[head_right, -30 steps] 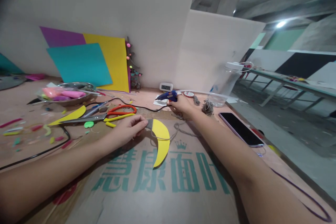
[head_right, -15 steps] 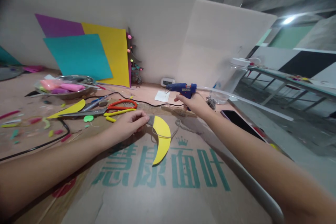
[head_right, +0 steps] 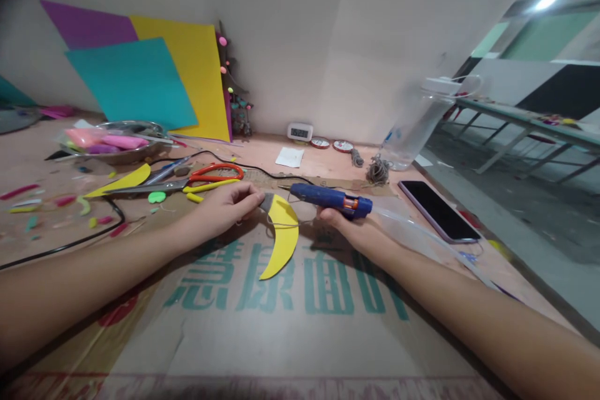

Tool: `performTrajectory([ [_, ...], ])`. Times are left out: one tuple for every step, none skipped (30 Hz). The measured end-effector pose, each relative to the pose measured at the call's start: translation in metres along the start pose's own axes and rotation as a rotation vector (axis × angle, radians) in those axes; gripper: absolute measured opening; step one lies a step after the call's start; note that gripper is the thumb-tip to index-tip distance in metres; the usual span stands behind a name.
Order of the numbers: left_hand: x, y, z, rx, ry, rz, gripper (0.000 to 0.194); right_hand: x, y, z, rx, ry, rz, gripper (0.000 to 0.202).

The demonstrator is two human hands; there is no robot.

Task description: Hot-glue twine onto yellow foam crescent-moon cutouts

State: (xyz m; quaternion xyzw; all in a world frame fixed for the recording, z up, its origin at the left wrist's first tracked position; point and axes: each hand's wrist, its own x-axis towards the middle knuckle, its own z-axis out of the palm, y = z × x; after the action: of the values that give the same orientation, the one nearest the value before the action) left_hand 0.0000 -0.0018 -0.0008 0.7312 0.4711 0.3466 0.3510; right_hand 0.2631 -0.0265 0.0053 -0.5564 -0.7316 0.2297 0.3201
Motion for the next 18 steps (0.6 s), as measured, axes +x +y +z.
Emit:
performTrajectory([
  [-0.0004,0.0011,0.0000,0.005,0.006,0.000,0.034,-0.0010,0.0003,0.0015,0.016,-0.003,-0.022,0.031],
  [-0.0006,0.0021,-0.0001,0.010,0.012,-0.004,0.034,-0.0014,-0.0004,0.0026,0.024,-0.015,-0.035,0.030],
  [-0.0009,0.0030,-0.0001,0.015,0.017,-0.010,0.033,-0.0014,-0.0020,0.0034,0.024,-0.032,-0.043,0.029],
  [-0.0010,0.0036,-0.0002,0.021,0.022,-0.014,0.033,-0.0012,-0.0040,0.0040,0.018,-0.046,-0.053,0.028],
  [-0.0011,0.0041,-0.0002,0.027,0.023,-0.017,0.032,-0.0008,-0.0060,0.0043,0.007,-0.053,-0.067,0.026],
  [-0.0011,0.0043,-0.0003,0.034,0.023,-0.018,0.032,-0.0004,-0.0076,0.0045,-0.010,-0.052,-0.082,0.025],
  [-0.0010,0.0041,-0.0003,0.040,0.024,-0.018,0.032,0.0000,-0.0085,0.0047,-0.030,-0.047,-0.094,0.024],
  [-0.0008,0.0036,-0.0003,0.045,0.025,-0.016,0.032,0.0004,-0.0085,0.0048,-0.043,-0.041,-0.104,0.024],
  [-0.0006,0.0028,-0.0002,0.048,0.027,-0.014,0.032,0.0006,-0.0078,0.0049,-0.046,-0.034,-0.113,0.025],
  [-0.0003,0.0018,-0.0001,0.050,0.028,-0.011,0.032,0.0008,-0.0063,0.0051,-0.039,-0.035,-0.121,0.027],
  [-0.0001,0.0006,0.0002,0.051,0.033,-0.007,0.032,0.0007,-0.0045,0.0051,-0.026,-0.037,-0.130,0.029],
  [0.0002,-0.0005,0.0004,0.051,0.037,-0.005,0.031,0.0005,-0.0026,0.0051,-0.009,-0.042,-0.138,0.030],
  [0.0004,-0.0014,0.0006,0.050,0.039,-0.004,0.031,0.0002,-0.0010,0.0049,0.001,-0.050,-0.141,0.031],
  [0.0004,-0.0019,0.0008,0.049,0.039,-0.004,0.031,-0.0003,0.0001,0.0046,0.005,-0.060,-0.137,0.032],
  [0.0003,-0.0019,0.0010,0.049,0.036,-0.004,0.031,-0.0008,0.0005,0.0042,0.005,-0.062,-0.128,0.032],
  [0.0001,-0.0014,0.0011,0.047,0.032,-0.003,0.031,-0.0012,0.0004,0.0039,0.002,-0.057,-0.116,0.032],
  [-0.0002,-0.0006,0.0012,0.043,0.030,-0.003,0.031,-0.0015,-0.0002,0.0036,-0.004,-0.049,-0.104,0.032],
  [-0.0006,0.0006,0.0012,0.033,0.032,-0.009,0.030,-0.0015,-0.0010,0.0036,-0.014,-0.043,-0.097,0.032],
])
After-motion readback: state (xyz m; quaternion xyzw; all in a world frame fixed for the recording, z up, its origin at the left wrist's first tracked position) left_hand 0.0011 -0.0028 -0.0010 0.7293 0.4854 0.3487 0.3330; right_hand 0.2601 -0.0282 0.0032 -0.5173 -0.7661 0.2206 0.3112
